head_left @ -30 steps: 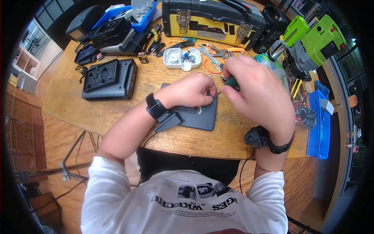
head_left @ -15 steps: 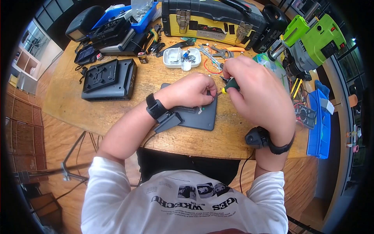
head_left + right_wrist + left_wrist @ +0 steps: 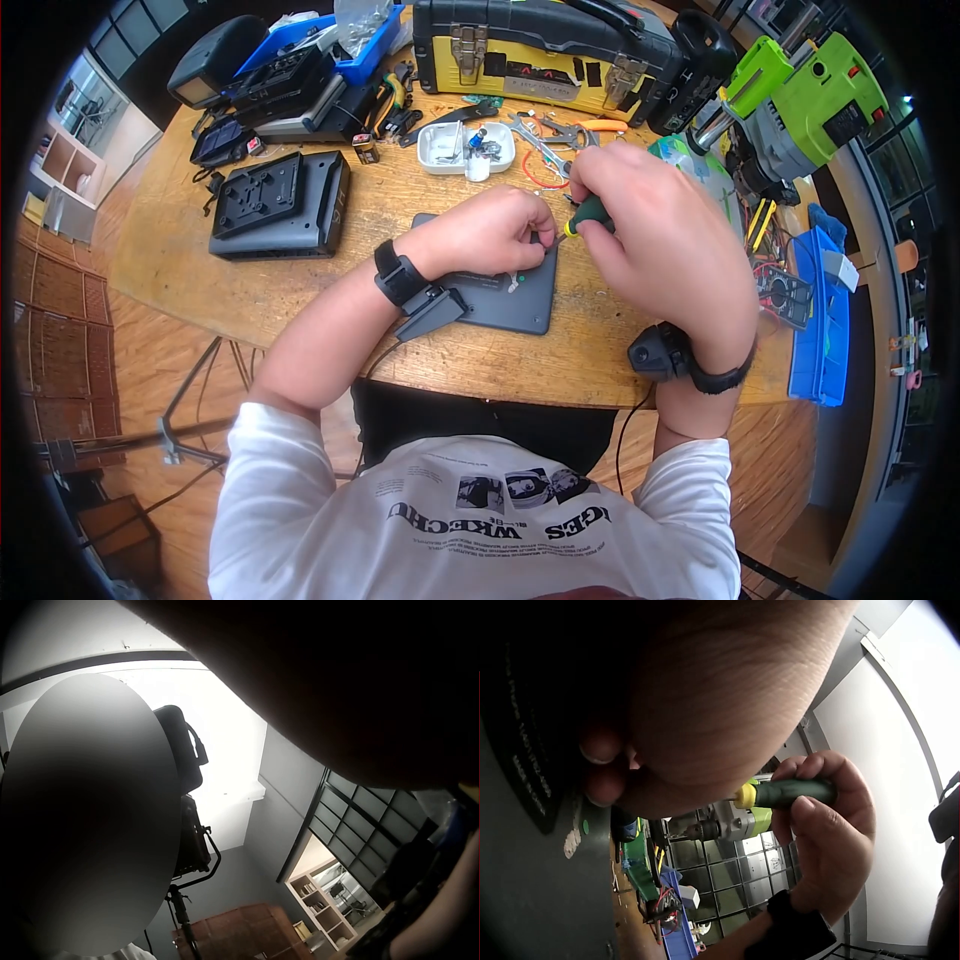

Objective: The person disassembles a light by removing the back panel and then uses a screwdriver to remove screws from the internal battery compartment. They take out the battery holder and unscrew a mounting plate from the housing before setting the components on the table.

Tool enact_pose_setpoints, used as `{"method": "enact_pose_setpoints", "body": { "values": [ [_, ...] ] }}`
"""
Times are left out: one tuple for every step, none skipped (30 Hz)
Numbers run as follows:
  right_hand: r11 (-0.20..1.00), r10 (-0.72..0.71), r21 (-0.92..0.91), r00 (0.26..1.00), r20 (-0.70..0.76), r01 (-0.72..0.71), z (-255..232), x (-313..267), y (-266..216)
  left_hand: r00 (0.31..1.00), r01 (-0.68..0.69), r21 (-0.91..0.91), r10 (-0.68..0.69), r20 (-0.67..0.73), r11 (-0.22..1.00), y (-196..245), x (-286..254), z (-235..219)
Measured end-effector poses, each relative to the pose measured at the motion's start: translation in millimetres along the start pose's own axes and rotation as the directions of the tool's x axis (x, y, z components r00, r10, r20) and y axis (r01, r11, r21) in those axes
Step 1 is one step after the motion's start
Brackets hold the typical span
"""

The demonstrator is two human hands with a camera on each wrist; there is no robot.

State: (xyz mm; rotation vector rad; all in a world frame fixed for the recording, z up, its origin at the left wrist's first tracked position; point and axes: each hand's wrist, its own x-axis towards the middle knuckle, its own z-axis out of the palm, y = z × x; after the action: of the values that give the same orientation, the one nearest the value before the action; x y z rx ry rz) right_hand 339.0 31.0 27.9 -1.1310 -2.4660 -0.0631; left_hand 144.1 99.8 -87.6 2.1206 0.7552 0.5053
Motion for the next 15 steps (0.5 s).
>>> {"method": "enact_pose_setpoints", "body": {
  "values": [
    [1.0, 0.001, 0.0, 1.0, 0.0, -0.001, -0.3, -0.2, 0.4, 1.0, 0.0, 0.007, 0.0, -0.003, 1.0, -0.2, 0.1, 0.1],
    [0.999, 0.033, 0.014, 0.999, 0.025, -0.033, -0.7, -0.5, 1.2, 1.0, 0.0, 0.007, 0.0, -0.002, 1.0, -0.6, 0.1, 0.1],
    [0.997, 0.064, 0.028, 0.997, 0.051, -0.065, -1.0, -0.6, 2.0, 1.0, -0.01, -0.001, 0.01, 0.007, 1.0, -1.3, 0.0, 0.1],
    [0.997, 0.063, 0.028, 0.997, 0.051, -0.065, -0.9, -0.7, 3.1, 1.0, -0.02, -0.01, 0.02, 0.015, 1.0, -1.9, 0.0, 0.2],
    [0.998, 0.059, 0.034, 0.997, 0.047, -0.06, -0.3, -1.1, 4.4, 1.0, -0.02, -0.01, 0.02, 0.015, 1.0, -2.4, 0.2, 0.2],
    [0.998, 0.054, 0.039, 0.998, 0.042, -0.056, 0.0, -1.3, 5.0, 1.0, -0.025, -0.006, 0.025, 0.015, 1.0, -2.9, 0.4, 0.3],
    [0.998, 0.055, 0.039, 0.998, 0.043, -0.056, 0.1, -1.3, 5.1, 0.999, -0.031, -0.002, 0.031, 0.015, 1.0, -3.4, 0.6, 0.5],
    [0.997, 0.062, 0.036, 0.997, 0.045, -0.064, 0.1, -1.3, 5.0, 0.999, -0.031, -0.003, 0.031, 0.015, 1.0, -4.2, 0.7, 0.7],
    [0.997, 0.07, 0.033, 0.996, 0.048, -0.072, 0.2, -1.4, 5.0, 0.999, -0.031, 0.001, 0.031, 0.015, 1.0, -5.0, 0.7, 0.9],
    [0.997, 0.07, 0.033, 0.996, 0.048, -0.072, 0.2, -1.4, 5.1, 0.999, -0.032, 0.004, 0.032, 0.015, 0.999, -5.5, 0.7, 1.0],
    [0.997, 0.069, 0.03, 0.996, 0.047, -0.071, 0.0, -1.5, 5.5, 0.999, -0.032, 0.004, 0.032, 0.016, 0.999, -5.1, 0.7, 1.2],
    [0.997, 0.068, 0.027, 0.997, 0.046, -0.07, -0.1, -1.6, 5.8, 0.999, -0.037, 0.002, 0.037, 0.0, 0.999, -4.5, 0.8, 1.5],
    [0.997, 0.068, 0.027, 0.997, 0.046, -0.07, -0.6, -2.1, 6.5, 0.999, -0.042, 0.0, 0.042, -0.015, 0.999, -4.2, 0.9, 1.6],
    [0.998, 0.065, 0.018, 0.997, 0.034, -0.065, -1.4, -3.0, 7.4, 0.999, -0.041, 0.0, 0.041, -0.015, 0.999, -5.0, 1.0, 1.9],
    [0.998, 0.061, 0.008, 0.998, 0.021, -0.061, -2.0, -3.4, 7.9, 0.999, -0.045, -0.001, 0.045, -0.016, 0.999, -6.3, 1.3, 2.3]
  ]
}}
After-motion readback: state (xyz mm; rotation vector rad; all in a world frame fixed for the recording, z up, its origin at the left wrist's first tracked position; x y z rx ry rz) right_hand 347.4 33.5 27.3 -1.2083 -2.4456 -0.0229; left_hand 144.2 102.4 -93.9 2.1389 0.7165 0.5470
